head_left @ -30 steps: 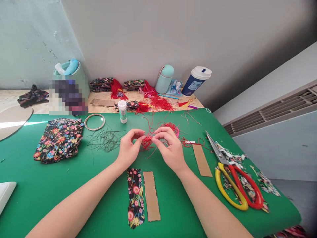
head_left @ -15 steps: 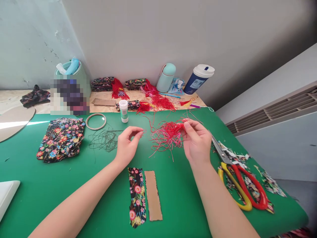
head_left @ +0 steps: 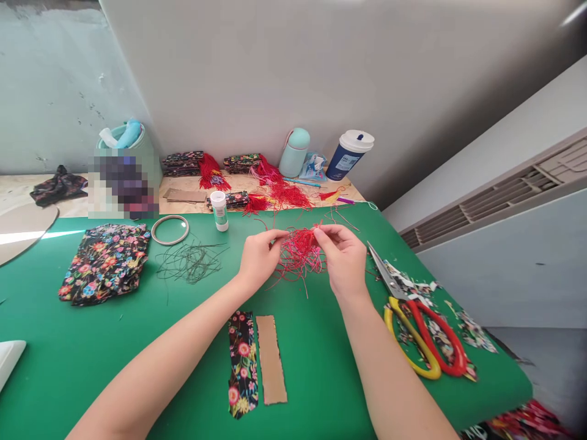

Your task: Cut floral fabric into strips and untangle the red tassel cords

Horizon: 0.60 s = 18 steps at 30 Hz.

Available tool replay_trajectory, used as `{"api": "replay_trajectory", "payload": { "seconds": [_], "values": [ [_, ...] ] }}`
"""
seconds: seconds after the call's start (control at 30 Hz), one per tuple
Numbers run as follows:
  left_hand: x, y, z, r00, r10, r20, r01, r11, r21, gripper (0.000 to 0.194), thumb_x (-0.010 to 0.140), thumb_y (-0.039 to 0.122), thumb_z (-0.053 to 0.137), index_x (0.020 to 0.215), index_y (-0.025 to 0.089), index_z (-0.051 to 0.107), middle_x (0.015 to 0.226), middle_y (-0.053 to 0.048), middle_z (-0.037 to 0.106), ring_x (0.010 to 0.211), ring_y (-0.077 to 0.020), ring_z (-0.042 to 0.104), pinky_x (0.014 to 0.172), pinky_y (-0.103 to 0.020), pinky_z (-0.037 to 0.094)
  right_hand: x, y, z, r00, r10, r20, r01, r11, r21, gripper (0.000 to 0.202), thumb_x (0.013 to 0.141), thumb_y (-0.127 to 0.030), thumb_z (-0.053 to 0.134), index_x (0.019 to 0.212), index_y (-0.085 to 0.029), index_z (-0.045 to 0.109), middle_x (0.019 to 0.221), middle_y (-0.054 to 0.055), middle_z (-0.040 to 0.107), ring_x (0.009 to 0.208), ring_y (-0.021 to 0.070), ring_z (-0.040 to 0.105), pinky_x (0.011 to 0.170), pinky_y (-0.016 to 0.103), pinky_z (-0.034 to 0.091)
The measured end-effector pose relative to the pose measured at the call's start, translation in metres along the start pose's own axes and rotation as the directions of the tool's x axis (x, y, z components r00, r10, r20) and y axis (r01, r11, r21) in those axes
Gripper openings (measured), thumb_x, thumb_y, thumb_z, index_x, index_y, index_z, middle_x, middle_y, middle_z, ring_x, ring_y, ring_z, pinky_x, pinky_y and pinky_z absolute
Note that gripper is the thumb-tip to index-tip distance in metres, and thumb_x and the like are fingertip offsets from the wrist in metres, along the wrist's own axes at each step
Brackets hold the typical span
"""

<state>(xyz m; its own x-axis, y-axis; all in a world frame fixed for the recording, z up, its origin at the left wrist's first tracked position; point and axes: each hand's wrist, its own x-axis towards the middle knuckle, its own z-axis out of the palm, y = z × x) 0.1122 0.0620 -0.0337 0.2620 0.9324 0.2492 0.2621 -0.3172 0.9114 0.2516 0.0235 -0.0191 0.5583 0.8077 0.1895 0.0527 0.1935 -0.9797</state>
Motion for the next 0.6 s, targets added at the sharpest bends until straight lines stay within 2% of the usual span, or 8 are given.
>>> {"api": "replay_trajectory", "payload": {
  "seconds": [0.13,0.27,0.47,0.6],
  "values": [
    [-0.011,0.004,-0.002,0.994,0.062,-0.09,-0.065,0.998,-0.027,0.006,0.078,0.021,0.062,0.077,0.018,0.068,0.07,0.0,0.067,0.05,-0.0094,0.051,0.054,-0.023,0.043,-0.004,-0.001,0.001,0.982,0.027,0.186,-0.009,0.995,-0.097,0.017,0.07,-0.034,0.071,0.073,-0.019,0.065,0.074,0.002,0.067,0.068,0.0151,0.061,0.068,0.031,0.052],
    [-0.019,0.008,-0.007,0.991,0.121,-0.054,-0.127,0.984,-0.126,0.009,0.079,0.024,0.063,0.084,0.018,0.068,0.079,-0.002,0.067,0.055,-0.0097,0.053,0.054,-0.023,0.044,-0.008,-0.001,0.003,0.949,-0.044,0.313,0.092,0.986,-0.142,0.013,0.073,-0.032,0.069,0.07,-0.02,0.067,0.089,0.005,0.064,0.08,0.0173,0.062,0.071,0.031,0.052],
    [-0.019,0.004,-0.005,0.986,0.143,-0.082,-0.152,0.981,-0.118,0.006,0.08,0.019,0.062,0.081,0.019,0.068,0.08,-0.003,0.069,0.067,-0.0124,0.06,0.058,-0.023,0.047,-0.01,0.0,0.005,0.933,-0.024,0.359,0.079,0.987,-0.14,0.015,0.072,-0.035,0.07,0.069,-0.021,0.069,0.092,0.005,0.062,0.085,0.0184,0.061,0.071,0.032,0.052],
    [-0.018,0.003,-0.005,0.989,0.111,-0.093,-0.123,0.984,-0.13,0.008,0.08,0.016,0.06,0.081,0.019,0.067,0.08,-0.002,0.069,0.071,-0.0133,0.061,0.06,-0.024,0.047,-0.01,0.0,0.005,0.934,-0.011,0.357,0.066,0.988,-0.142,0.013,0.072,-0.034,0.07,0.069,-0.021,0.069,0.091,0.005,0.062,0.084,0.0183,0.06,0.071,0.032,0.051]
  ]
}}
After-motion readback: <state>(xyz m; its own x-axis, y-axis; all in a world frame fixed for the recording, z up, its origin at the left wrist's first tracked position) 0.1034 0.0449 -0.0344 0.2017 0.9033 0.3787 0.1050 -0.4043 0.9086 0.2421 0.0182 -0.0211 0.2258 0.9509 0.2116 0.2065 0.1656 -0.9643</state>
